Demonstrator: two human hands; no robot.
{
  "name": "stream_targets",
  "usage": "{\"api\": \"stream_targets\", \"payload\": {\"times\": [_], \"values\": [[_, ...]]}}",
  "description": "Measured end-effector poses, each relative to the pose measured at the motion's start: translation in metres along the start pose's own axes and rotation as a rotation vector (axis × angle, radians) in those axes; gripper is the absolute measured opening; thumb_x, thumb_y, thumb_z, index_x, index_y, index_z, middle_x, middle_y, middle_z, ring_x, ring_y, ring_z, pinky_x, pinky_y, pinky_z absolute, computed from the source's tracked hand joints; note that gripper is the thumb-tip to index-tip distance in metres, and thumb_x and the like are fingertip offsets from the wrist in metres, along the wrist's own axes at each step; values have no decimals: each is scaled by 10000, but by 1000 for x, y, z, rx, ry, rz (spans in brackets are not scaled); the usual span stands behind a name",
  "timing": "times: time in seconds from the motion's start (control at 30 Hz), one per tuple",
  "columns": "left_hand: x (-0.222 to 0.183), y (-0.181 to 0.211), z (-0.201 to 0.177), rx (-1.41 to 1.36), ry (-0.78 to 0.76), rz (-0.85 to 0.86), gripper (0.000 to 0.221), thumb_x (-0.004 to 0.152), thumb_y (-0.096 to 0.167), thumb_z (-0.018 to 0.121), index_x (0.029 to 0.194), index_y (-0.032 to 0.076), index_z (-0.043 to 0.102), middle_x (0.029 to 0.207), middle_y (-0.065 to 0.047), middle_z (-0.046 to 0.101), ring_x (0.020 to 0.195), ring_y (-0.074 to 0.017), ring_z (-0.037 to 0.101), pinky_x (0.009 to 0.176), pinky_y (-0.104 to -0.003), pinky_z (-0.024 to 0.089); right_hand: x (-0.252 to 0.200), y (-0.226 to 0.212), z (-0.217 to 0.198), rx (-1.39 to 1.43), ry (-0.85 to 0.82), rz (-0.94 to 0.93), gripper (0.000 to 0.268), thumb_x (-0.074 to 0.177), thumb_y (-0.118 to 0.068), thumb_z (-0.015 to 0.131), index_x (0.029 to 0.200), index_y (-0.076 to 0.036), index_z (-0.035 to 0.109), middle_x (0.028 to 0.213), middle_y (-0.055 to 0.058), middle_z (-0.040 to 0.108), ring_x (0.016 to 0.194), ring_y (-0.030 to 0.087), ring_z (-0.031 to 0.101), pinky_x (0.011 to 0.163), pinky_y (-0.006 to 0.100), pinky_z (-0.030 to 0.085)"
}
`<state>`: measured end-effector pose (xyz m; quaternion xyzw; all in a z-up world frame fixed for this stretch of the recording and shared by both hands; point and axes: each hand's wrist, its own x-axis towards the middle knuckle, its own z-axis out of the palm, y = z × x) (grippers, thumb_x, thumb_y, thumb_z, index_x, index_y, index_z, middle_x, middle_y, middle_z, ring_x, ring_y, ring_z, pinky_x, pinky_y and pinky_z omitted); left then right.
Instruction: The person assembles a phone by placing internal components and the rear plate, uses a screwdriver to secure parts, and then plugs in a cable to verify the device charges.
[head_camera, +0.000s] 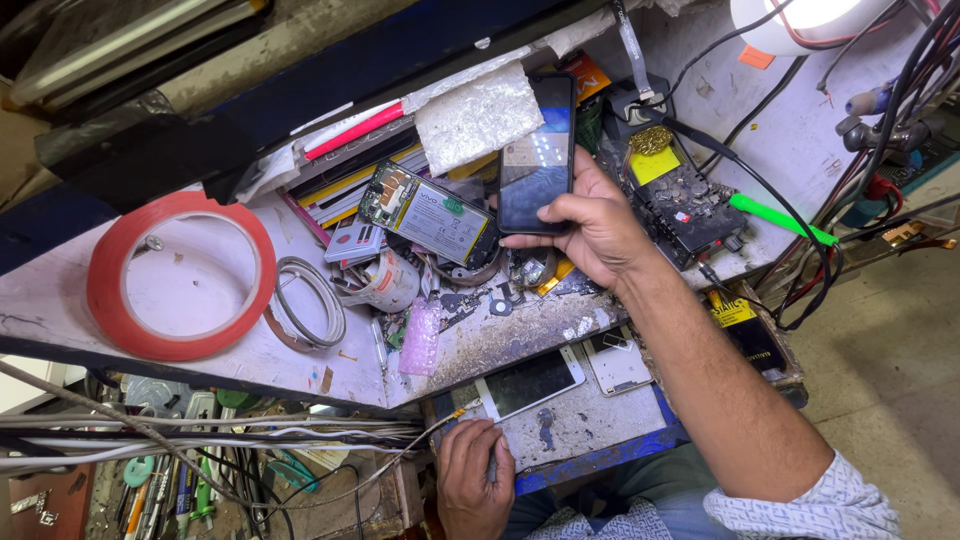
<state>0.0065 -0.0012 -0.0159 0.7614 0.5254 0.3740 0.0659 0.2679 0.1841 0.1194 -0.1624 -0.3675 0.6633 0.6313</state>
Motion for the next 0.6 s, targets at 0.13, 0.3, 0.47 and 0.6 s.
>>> {"api": "stream_targets", "payload": {"times": [0.13, 0.3, 0.47, 0.6], "values": [[-1, 0, 0, 2, -8, -16, 139, 859, 88, 730, 985, 30, 735, 1078, -109, 708, 1104, -304, 661, 939, -420, 534, 2, 3, 0, -58, 14, -5, 732, 874, 169, 533, 1519, -111, 328, 1336, 214, 588, 1187, 373, 668, 855, 496, 620], [0, 1, -1, 2, -24, -15, 155, 847, 80, 730, 991, 23, 734, 1083, -115, 701, 1100, -305, 657, 935, -421, 532, 0, 6, -2, -68, 3, -19, 804, 828, 219, 567, 1511, -121, 313, 1335, 208, 588, 1197, 366, 670, 850, 458, 621], [0, 2, 0, 14, -5, -13, 162, 844, 78, 735, 998, 27, 734, 1084, -113, 709, 1106, -304, 659, 947, -423, 530, -3, 5, -5, -16, -34, -28, 805, 852, 211, 582, 1534, -111, 302, 1350, 213, 583, 1214, 370, 668, 868, 462, 666], [-2, 2, 1, 22, -13, -15, 165, 846, 79, 733, 1002, 26, 734, 1090, -117, 708, 1111, -311, 652, 952, -426, 525, -5, 4, -7, -18, -18, -24, 843, 842, 213, 578, 1557, -121, 279, 1353, 219, 586, 1214, 374, 669, 861, 446, 669]]}}
